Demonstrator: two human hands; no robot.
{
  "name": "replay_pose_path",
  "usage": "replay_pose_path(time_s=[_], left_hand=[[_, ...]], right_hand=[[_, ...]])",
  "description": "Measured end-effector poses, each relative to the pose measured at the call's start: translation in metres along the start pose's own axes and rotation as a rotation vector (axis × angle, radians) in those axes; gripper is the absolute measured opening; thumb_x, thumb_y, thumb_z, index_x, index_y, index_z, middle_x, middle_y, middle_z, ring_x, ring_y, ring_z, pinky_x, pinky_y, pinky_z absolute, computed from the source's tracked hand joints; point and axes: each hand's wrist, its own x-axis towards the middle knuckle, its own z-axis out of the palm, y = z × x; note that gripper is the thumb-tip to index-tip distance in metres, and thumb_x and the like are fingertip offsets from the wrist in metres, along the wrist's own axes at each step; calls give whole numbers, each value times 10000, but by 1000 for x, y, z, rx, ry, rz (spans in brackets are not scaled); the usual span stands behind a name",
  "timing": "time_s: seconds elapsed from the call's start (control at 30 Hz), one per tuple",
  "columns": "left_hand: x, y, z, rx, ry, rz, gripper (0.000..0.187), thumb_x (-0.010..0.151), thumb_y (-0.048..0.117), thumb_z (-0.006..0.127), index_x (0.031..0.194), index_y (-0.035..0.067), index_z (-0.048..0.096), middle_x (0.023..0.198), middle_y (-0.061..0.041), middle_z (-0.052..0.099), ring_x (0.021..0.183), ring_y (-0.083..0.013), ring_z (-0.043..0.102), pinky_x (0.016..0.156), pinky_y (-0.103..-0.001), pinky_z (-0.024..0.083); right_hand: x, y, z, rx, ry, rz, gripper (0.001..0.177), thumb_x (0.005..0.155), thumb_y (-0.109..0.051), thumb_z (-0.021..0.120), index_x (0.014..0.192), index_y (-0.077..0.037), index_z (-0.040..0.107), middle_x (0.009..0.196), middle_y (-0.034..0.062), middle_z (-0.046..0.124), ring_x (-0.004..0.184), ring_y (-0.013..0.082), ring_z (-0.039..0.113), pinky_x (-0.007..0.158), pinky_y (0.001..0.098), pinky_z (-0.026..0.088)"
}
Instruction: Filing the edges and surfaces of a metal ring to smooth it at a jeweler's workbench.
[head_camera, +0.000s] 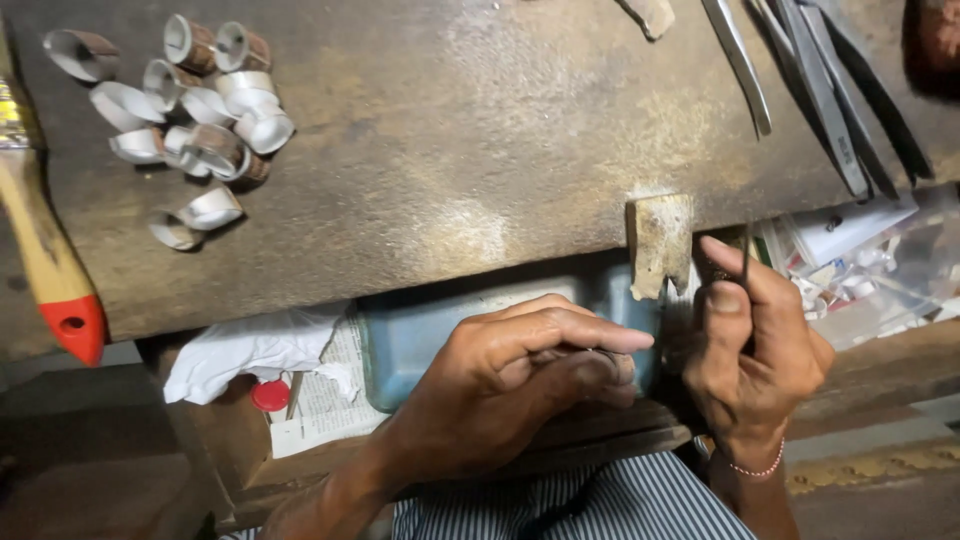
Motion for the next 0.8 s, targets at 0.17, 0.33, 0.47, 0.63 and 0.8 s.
replay_pose_path(time_s=[0.17,0.33,0.47,0.63,0.8], left_hand=[[-12,12,-7,-309,51,-29,352,925,45,719,1267,3,647,1182,-156,587,1003,-209,711,981,-282,630],[-12,33,-21,374,299,269,273,988,183,661,1216,34,669,1085,-175,720,992,-212,709,727,-259,671],[-11,41,-39,990,384,547,165,1000,-110,622,1156,-164,619,1123,-250,701,1019,-383,719,949,-438,601],[-8,58,-58,979,273,502,121,1024,-146,527,1126,-136,590,1098,-234,617,965,-372,610,910,-428,521],[-4,50,-65,909,274,500,105,1023,-137,544,1116,-119,589,1070,-213,622,934,-360,578,886,-418,499]], right_hand=[[-2,-2,2,56,73,-3,338,1101,-6,474,1306,199,650,1144,251,718,644,198,580,633,313,454],[-3,7,0,136,133,5,358,1123,78,482,1461,193,516,801,240,654,624,240,610,639,299,511],[-13,10,-8,293,32,-290,359,1098,38,482,1442,132,434,1481,323,496,832,296,767,699,306,699],[6,-53,-10,192,-245,-144,444,1010,-17,549,1419,137,471,1287,300,674,911,250,792,870,301,639],[23,-68,11,169,-317,-308,387,1066,-54,484,1410,124,483,1231,221,683,728,236,592,705,368,513]])
